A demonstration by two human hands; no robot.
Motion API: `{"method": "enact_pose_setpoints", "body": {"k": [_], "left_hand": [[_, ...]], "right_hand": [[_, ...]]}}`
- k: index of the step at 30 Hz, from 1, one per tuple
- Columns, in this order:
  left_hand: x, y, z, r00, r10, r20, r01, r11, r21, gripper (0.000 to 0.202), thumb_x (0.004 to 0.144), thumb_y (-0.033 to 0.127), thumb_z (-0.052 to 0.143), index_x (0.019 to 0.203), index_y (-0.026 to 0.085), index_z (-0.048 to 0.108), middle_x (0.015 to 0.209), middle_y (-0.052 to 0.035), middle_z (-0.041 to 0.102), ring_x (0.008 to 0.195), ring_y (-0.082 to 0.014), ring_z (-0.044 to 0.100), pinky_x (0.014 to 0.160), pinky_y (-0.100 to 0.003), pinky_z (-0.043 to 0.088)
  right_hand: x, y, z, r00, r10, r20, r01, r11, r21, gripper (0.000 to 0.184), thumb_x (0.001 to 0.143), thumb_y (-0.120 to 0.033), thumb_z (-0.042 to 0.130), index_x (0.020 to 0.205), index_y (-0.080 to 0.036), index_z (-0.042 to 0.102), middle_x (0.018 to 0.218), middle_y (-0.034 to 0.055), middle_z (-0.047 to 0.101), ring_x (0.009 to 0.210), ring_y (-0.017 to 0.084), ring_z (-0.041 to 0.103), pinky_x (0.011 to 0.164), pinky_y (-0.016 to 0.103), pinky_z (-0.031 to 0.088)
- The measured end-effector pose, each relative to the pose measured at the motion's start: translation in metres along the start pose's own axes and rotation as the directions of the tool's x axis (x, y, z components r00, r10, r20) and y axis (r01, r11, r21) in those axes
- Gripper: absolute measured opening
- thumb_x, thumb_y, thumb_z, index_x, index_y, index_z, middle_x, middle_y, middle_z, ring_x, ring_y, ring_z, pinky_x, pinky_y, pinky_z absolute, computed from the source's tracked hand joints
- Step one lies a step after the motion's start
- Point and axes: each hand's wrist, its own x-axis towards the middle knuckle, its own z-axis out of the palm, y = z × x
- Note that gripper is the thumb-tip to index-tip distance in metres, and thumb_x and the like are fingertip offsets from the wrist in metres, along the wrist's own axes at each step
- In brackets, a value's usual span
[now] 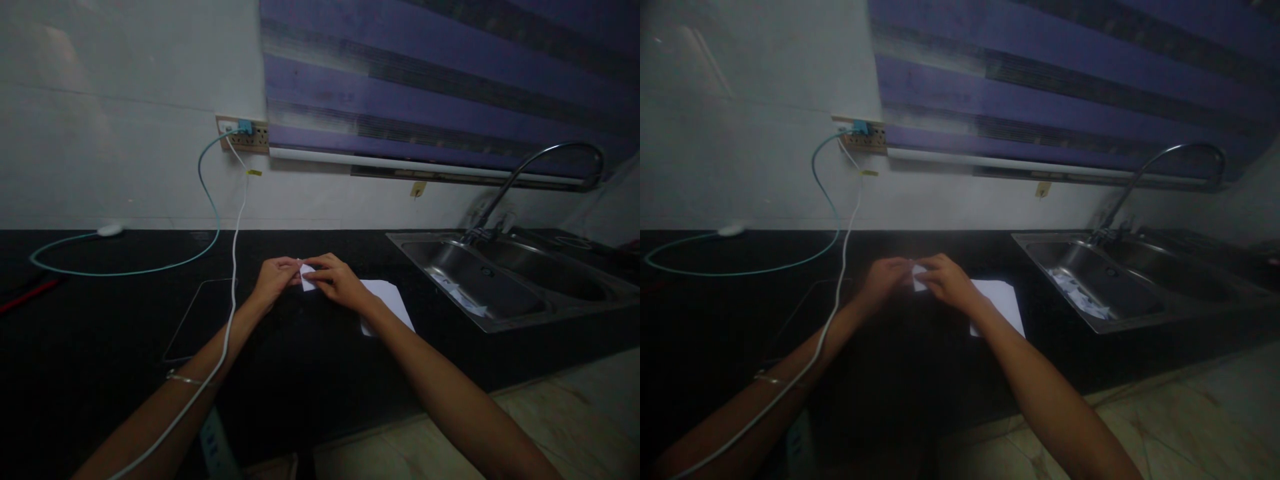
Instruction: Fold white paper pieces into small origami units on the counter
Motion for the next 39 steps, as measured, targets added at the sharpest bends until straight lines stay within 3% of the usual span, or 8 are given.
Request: {"method": "enact_pose_setpoints", "body": {"k": [4, 7, 11, 13, 16, 28, 34, 39], "left_hand": [[0.000, 0.000, -0.001, 1.000, 0.012, -0.001, -0.012, 1.000, 0.020, 0.030, 0.064, 0.036, 0.080, 0.075, 0.010, 0.071, 0.071, -0.0076, 0.072, 0.064, -0.0170, 0.068, 0.060, -0.026, 0.056], [0.000, 0.002, 0.000, 1.000, 0.025, -0.014, -0.024, 0.999, 0.023, 0.028, 0.064, 0.034, 0.079, 0.076, 0.010, 0.072, 0.073, -0.0074, 0.073, 0.066, -0.0174, 0.068, 0.060, -0.026, 0.057], [-0.001, 0.006, 0.003, 0.999, 0.006, -0.049, -0.003, 0.997, 0.075, 0.020, 0.066, 0.027, 0.076, 0.076, 0.011, 0.072, 0.070, -0.0064, 0.072, 0.065, -0.0176, 0.068, 0.060, -0.026, 0.056], [-0.002, 0.008, 0.006, 0.997, 0.001, -0.074, 0.008, 0.993, 0.120, 0.013, 0.069, 0.023, 0.073, 0.075, 0.011, 0.071, 0.069, -0.0061, 0.072, 0.064, -0.0177, 0.068, 0.059, -0.026, 0.056], [-0.003, 0.013, 0.008, 0.998, 0.015, -0.065, -0.002, 0.980, 0.198, 0.009, 0.072, 0.019, 0.069, 0.074, 0.011, 0.071, 0.069, -0.0063, 0.072, 0.065, -0.0183, 0.068, 0.059, -0.026, 0.055], [-0.009, 0.013, 0.011, 0.988, 0.137, 0.073, -0.153, 0.937, 0.315, 0.021, 0.081, 0.035, 0.065, 0.078, 0.015, 0.066, 0.066, -0.0031, 0.066, 0.058, -0.0158, 0.061, 0.053, -0.024, 0.047], [-0.010, 0.004, 0.010, 0.961, 0.134, 0.242, -0.247, 0.808, 0.535, 0.045, 0.093, 0.049, 0.044, 0.071, 0.016, 0.064, 0.058, -0.0028, 0.061, 0.051, -0.0164, 0.055, 0.051, -0.026, 0.040], [-0.008, 0.001, 0.011, 0.956, 0.166, 0.241, -0.279, 0.765, 0.581, 0.046, 0.096, 0.044, 0.037, 0.072, 0.015, 0.063, 0.067, -0.0058, 0.066, 0.059, -0.0193, 0.059, 0.057, -0.028, 0.041]], "right_hand": [[-0.001, -0.004, -0.001, 1.000, 0.010, 0.003, -0.010, 0.998, 0.063, 0.031, 0.087, -0.011, 0.055, 0.110, -0.024, 0.071, 0.134, 0.0067, 0.059, 0.119, 0.022, 0.052, 0.102, 0.044, 0.043], [-0.001, -0.008, 0.002, 0.997, 0.056, -0.055, -0.043, 0.976, 0.215, 0.037, 0.084, -0.009, 0.054, 0.117, -0.021, 0.066, 0.133, 0.0087, 0.058, 0.122, 0.022, 0.052, 0.105, 0.043, 0.040], [0.001, -0.005, 0.012, 0.938, 0.311, -0.152, -0.235, 0.895, 0.379, 0.028, 0.090, -0.020, 0.053, 0.116, -0.018, 0.062, 0.113, 0.0087, 0.065, 0.103, 0.020, 0.060, 0.091, 0.037, 0.047], [0.002, -0.002, 0.017, 0.887, 0.443, -0.130, -0.360, 0.840, 0.407, 0.021, 0.091, -0.029, 0.054, 0.104, -0.017, 0.066, 0.097, 0.0067, 0.068, 0.089, 0.018, 0.062, 0.080, 0.033, 0.049], [0.003, 0.004, 0.022, 0.855, 0.514, -0.069, -0.438, 0.787, 0.435, 0.024, 0.090, -0.037, 0.057, 0.088, -0.015, 0.069, 0.082, 0.0047, 0.068, 0.077, 0.016, 0.061, 0.072, 0.029, 0.047], [0.004, 0.011, 0.024, 0.815, 0.578, -0.025, -0.462, 0.676, 0.575, 0.024, 0.080, -0.038, 0.067, 0.078, -0.015, 0.071, 0.072, 0.0038, 0.067, 0.063, 0.014, 0.057, 0.061, 0.027, 0.043], [0.007, 0.006, 0.019, 0.784, 0.618, -0.064, -0.418, 0.601, 0.681, 0.029, 0.072, -0.043, 0.075, 0.074, -0.015, 0.072, 0.069, 0.0038, 0.067, 0.060, 0.013, 0.056, 0.059, 0.027, 0.041], [0.006, 0.004, 0.024, 0.758, 0.653, -0.013, -0.428, 0.511, 0.745, 0.030, 0.072, -0.044, 0.077, 0.076, -0.014, 0.073, 0.071, 0.0041, 0.068, 0.061, 0.013, 0.057, 0.061, 0.027, 0.041]]}}
